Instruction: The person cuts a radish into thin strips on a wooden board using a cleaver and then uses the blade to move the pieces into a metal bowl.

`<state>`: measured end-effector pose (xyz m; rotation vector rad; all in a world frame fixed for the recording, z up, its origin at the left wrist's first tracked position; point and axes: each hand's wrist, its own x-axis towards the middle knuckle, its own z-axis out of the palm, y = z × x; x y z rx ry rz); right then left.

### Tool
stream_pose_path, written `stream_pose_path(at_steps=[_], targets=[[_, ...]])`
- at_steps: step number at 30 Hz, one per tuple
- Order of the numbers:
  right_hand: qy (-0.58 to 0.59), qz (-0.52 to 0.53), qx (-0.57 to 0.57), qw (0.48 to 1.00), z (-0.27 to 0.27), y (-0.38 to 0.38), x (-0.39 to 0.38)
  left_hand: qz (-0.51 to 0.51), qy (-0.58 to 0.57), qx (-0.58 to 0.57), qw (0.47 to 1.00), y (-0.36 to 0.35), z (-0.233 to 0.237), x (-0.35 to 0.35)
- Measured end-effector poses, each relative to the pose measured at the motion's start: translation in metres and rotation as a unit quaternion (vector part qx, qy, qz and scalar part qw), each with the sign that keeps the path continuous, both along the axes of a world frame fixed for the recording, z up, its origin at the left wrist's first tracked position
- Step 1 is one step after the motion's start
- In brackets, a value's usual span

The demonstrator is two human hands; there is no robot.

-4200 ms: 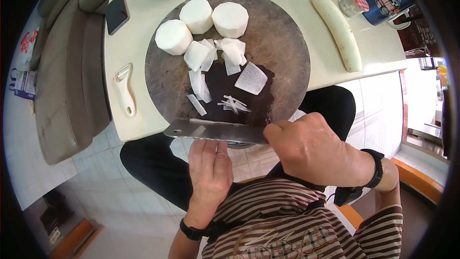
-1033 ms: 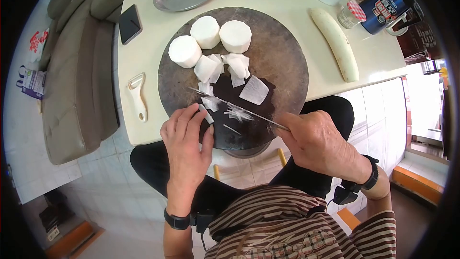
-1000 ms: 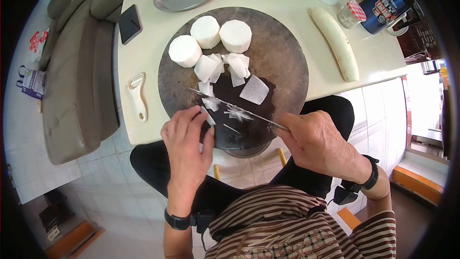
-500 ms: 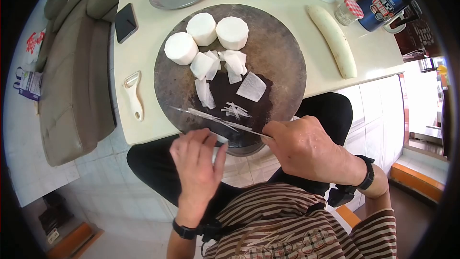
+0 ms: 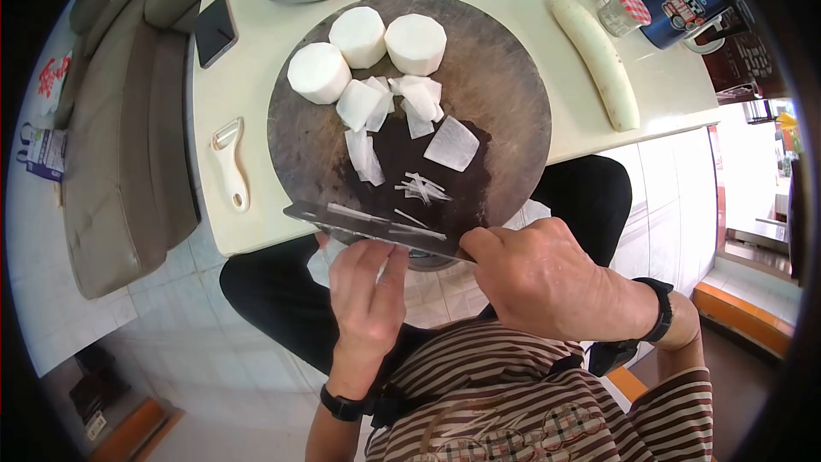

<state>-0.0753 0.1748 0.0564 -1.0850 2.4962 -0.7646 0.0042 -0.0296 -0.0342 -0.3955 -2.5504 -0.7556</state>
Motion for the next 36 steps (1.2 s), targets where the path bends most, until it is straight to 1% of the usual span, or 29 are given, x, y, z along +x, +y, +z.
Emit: stream_pose_path(at_steps=[3,9,14,17,19,22,23,25,26,28,32,34,36], targets=[[0.007,0.002,0.006,1.0,0.002,-0.001,0.001,0.023,-0.018,0.01,1.0,0.005,0.006,-0.004],[-0.002,0.012,0.025,1.0,0.006,0.0,0.004,0.02,0.001,0.011,1.0,0.006,0.0,0.0],[-0.011,0.018,0.032,0.999,0.006,-0.001,0.006,0.019,-0.016,0.015,1.0,0.005,-0.002,0.002],[0.0,0.032,0.061,0.998,0.006,-0.004,0.008,0.019,-0.03,0.017,0.999,0.005,-0.001,0.003],[0.046,0.03,0.08,0.995,0.005,-0.006,0.012,0.021,-0.033,0.018,0.999,0.006,0.001,0.003],[0.06,0.036,0.102,0.992,0.004,-0.01,0.016,0.012,-0.023,0.011,1.0,0.005,0.002,0.002],[0.059,0.036,0.103,0.992,0.004,-0.012,0.014,0.009,-0.022,0.01,1.0,0.005,0.001,0.003],[0.049,0.049,0.056,0.996,0.003,-0.018,0.007,0.006,-0.022,0.009,1.0,0.004,0.0,0.005],[0.048,0.048,0.057,0.996,0.001,-0.022,0.004,0.008,-0.028,0.017,0.999,0.004,-0.001,0.007],[0.04,0.056,-0.013,0.998,-0.006,-0.031,-0.002,0.01,-0.03,0.023,0.999,0.005,-0.001,0.006],[0.047,0.061,0.014,0.997,-0.007,-0.032,-0.004,0.012,-0.006,0.013,1.0,0.006,0.0,0.006],[0.047,0.063,0.057,0.995,0.0,-0.024,-0.009,0.018,-0.003,0.008,1.0,0.007,0.0,0.005],[0.037,0.066,0.055,0.996,0.007,-0.02,-0.007,0.015,0.006,0.006,1.0,0.007,0.0,0.003]])
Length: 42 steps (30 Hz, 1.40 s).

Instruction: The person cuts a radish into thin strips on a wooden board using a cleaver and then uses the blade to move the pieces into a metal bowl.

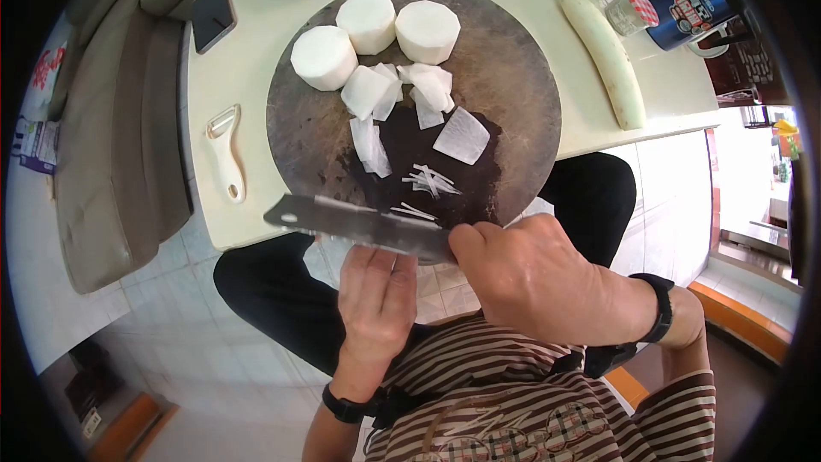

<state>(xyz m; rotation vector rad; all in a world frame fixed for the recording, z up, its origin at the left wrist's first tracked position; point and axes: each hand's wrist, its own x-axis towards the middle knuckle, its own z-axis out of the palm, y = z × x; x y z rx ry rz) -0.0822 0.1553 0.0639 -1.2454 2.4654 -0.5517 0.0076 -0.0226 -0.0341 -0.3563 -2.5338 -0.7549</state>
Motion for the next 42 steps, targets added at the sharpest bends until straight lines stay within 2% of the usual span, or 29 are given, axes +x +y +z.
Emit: stream_pose_path(at_steps=[11,14,19,22,28,32,34,37,42], targets=[[0.013,-0.003,0.015,1.0,-0.005,-0.004,0.01,-0.014,-0.018,0.009,1.0,-0.003,-0.005,0.005],[0.035,0.022,-0.017,0.999,-0.013,-0.013,0.004,-0.013,-0.01,0.011,1.0,-0.003,-0.004,0.003],[0.014,-0.016,-0.072,0.997,-0.016,-0.003,0.003,-0.006,0.008,0.003,1.0,-0.001,-0.002,-0.002],[-0.018,-0.005,-0.012,1.0,0.001,0.003,0.004,-0.015,0.016,0.004,1.0,-0.003,-0.003,0.0],[-0.031,-0.001,0.021,0.999,0.0,0.006,0.005,-0.017,0.006,0.007,1.0,-0.005,-0.006,0.002],[-0.017,0.014,-0.013,1.0,-0.011,-0.004,0.0,-0.027,-0.002,0.009,1.0,-0.006,-0.011,0.004],[-0.005,0.008,-0.073,0.997,-0.016,-0.013,-0.002,-0.03,-0.001,0.008,1.0,-0.007,-0.009,0.004],[0.005,-0.019,-0.013,1.0,-0.015,-0.007,-0.006,-0.005,0.02,-0.013,1.0,-0.002,-0.006,-0.001],[-0.036,-0.015,-0.036,0.999,-0.003,0.003,-0.001,-0.02,-0.007,0.007,1.0,-0.005,-0.01,0.006]])
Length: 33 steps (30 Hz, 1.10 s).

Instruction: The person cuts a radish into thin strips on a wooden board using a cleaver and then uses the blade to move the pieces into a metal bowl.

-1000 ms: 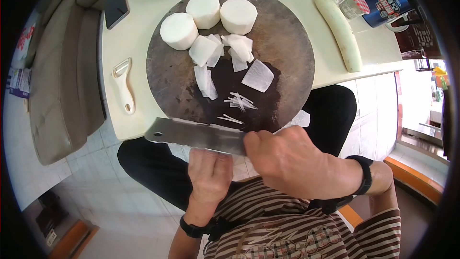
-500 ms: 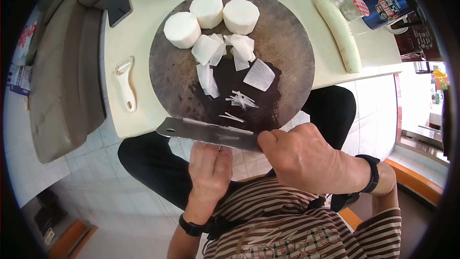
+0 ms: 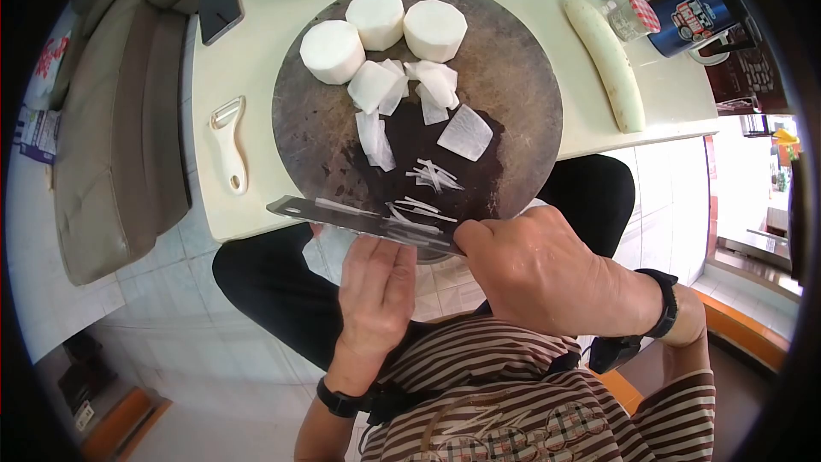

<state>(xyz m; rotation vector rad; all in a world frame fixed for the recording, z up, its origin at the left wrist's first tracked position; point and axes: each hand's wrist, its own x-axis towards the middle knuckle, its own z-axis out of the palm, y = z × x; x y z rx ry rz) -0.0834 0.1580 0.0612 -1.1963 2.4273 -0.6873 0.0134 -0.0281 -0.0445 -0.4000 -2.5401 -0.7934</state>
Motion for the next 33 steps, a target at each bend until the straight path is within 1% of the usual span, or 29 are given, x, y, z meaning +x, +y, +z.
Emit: stream_pose_path(at_steps=[1,3,5,8,11,13,17,22,23,25,26,28,33], targets=[[-0.001,-0.003,0.011,1.0,0.001,0.0,0.001,0.0,0.0,0.0,1.0,0.002,0.003,-0.002],[-0.004,-0.019,0.021,1.0,0.0,0.001,0.002,0.03,0.012,-0.025,0.999,0.009,0.014,-0.008],[-0.005,-0.034,0.028,0.999,-0.002,0.002,0.003,0.028,0.01,-0.03,0.999,0.01,0.015,-0.011],[0.01,-0.049,0.021,0.999,-0.007,0.003,0.004,0.026,0.014,-0.037,0.999,0.009,0.017,-0.013],[-0.007,-0.053,-0.01,0.999,-0.007,0.003,0.005,0.023,0.019,-0.036,0.999,0.009,0.017,-0.015],[-0.011,-0.048,0.018,0.999,-0.007,0.004,0.003,0.023,0.017,-0.035,0.999,0.009,0.016,-0.015],[-0.006,-0.059,0.031,0.998,-0.009,0.006,-0.001,0.026,0.004,-0.028,0.999,0.011,0.016,-0.014],[0.036,-0.075,0.048,0.995,-0.007,0.007,-0.005,0.031,-0.01,-0.037,0.999,0.01,0.013,-0.012],[0.035,-0.075,0.048,0.995,-0.008,0.007,-0.005,0.029,-0.012,-0.037,0.999,0.01,0.013,-0.012],[0.032,-0.064,0.002,0.997,-0.008,0.009,-0.002,0.025,-0.013,-0.035,0.999,0.011,0.013,-0.013],[0.032,-0.065,0.003,0.997,-0.006,0.01,0.0,0.019,-0.013,-0.033,0.999,0.01,0.013,-0.013],[-0.005,-0.054,-0.01,0.998,-0.001,0.01,0.001,0.013,-0.011,-0.031,0.999,0.008,0.012,-0.012],[-0.005,-0.035,-0.003,0.999,0.001,0.015,0.001,0.011,0.001,-0.032,0.999,0.007,0.01,-0.01]])
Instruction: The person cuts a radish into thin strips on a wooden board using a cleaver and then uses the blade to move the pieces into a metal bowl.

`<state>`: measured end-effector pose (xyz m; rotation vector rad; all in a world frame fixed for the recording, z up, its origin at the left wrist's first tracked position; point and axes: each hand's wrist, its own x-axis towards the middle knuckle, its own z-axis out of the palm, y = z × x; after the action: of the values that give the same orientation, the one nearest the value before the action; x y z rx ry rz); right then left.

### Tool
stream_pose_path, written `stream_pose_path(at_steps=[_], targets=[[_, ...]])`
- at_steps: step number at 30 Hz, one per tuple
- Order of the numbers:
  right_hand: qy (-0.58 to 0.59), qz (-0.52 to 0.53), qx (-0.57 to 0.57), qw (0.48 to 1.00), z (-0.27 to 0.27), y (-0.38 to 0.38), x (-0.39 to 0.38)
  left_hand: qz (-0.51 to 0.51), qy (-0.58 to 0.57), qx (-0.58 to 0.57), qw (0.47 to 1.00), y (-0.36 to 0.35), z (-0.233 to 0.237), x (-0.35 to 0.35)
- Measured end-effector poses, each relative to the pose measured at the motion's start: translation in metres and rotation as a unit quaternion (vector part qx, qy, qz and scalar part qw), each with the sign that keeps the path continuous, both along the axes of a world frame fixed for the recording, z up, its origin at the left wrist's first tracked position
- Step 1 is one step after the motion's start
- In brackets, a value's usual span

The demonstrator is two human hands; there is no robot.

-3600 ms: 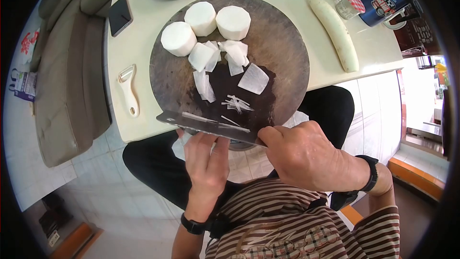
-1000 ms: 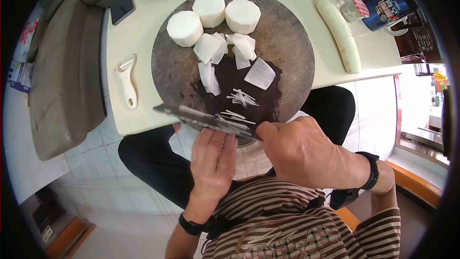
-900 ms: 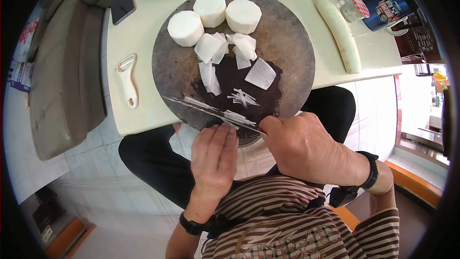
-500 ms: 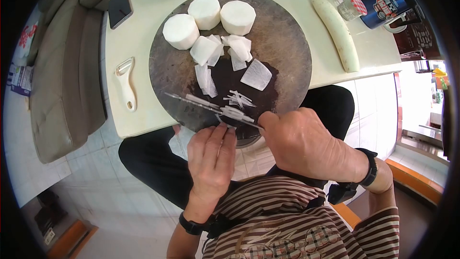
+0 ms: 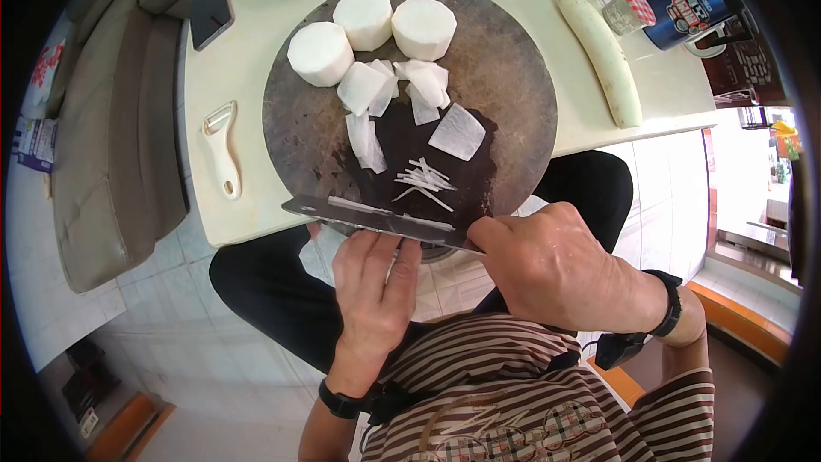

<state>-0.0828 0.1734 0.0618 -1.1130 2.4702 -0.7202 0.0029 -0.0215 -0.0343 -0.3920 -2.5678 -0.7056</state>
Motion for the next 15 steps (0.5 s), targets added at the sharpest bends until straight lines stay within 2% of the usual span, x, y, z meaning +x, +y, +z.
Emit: stream_pose_path(at_steps=[15], targets=[[-0.039,-0.004,0.036,0.999,-0.0001,0.0076,0.0062,0.004,-0.027,-0.001,1.0,0.0014,0.0011,0.0015]])
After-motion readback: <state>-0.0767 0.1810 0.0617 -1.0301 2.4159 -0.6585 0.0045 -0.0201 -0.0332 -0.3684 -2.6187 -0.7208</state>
